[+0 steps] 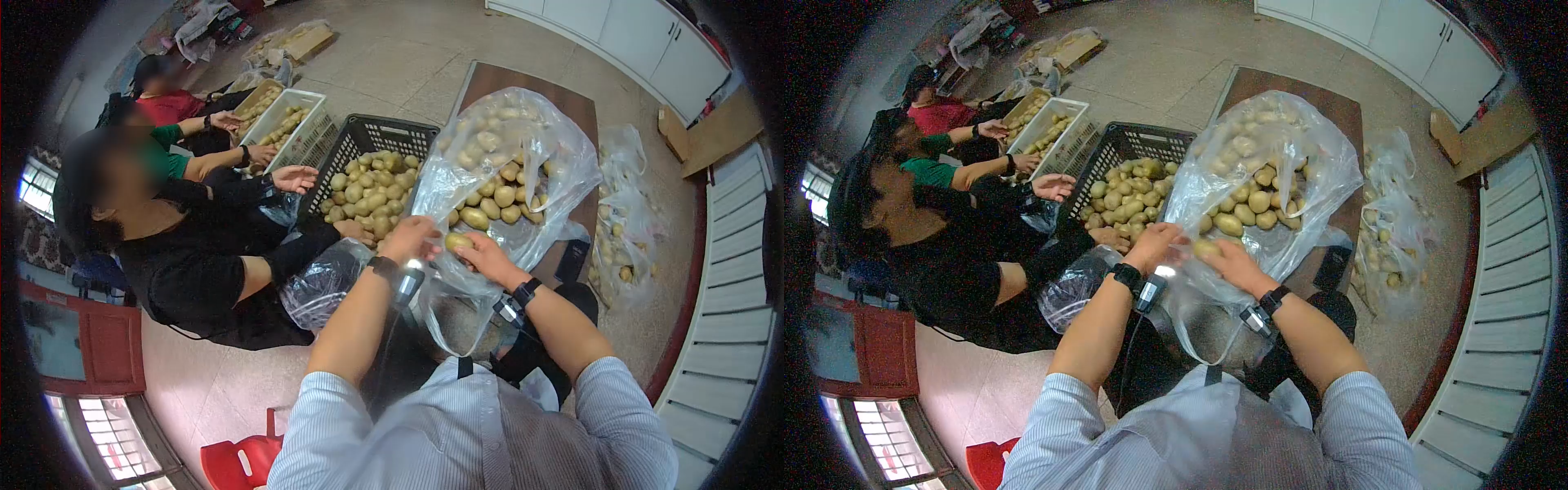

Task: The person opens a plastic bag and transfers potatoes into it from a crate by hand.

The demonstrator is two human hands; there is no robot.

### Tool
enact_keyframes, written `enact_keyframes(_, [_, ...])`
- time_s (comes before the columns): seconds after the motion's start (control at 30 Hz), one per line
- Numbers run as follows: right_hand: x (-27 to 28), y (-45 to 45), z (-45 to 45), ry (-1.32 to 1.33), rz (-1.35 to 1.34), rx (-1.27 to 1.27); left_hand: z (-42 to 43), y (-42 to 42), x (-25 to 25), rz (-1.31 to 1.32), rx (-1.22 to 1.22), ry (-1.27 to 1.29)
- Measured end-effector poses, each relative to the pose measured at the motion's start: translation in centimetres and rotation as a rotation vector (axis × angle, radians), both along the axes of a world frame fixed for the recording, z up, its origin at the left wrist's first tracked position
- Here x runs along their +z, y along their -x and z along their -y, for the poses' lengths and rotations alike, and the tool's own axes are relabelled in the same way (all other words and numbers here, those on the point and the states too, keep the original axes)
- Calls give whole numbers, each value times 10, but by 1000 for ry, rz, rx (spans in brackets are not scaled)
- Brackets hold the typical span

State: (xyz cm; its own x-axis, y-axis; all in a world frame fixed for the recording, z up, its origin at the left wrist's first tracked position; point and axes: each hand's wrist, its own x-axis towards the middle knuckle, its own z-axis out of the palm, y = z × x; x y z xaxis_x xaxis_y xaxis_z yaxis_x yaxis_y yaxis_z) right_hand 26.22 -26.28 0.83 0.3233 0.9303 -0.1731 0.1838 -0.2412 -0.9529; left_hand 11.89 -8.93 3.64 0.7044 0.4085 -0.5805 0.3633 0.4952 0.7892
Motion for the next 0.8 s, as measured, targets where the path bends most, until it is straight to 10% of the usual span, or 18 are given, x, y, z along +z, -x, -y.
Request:
enact_keyframes(0.23, [-1, 4, 7, -19, -161, 100, 34, -14, 11, 37, -311, 118])
enact_keyframes(0.57, [-24, -1, 1, -95, -205, 23, 6, -6, -4, 109, -62, 140])
enact_keyframes(0.7, [-38, -2, 9, -137, 331, -27, -30, 10, -34, 170, 203, 156])
enact_keyframes(0.73, [-37, 0, 13, -59, 462, -18, -52, 21, -74, 266, 62, -289])
enact_keyframes(0.8, [-43, 4, 18, -17, 528, 24, -38, 21, -25, 193, 317, -64])
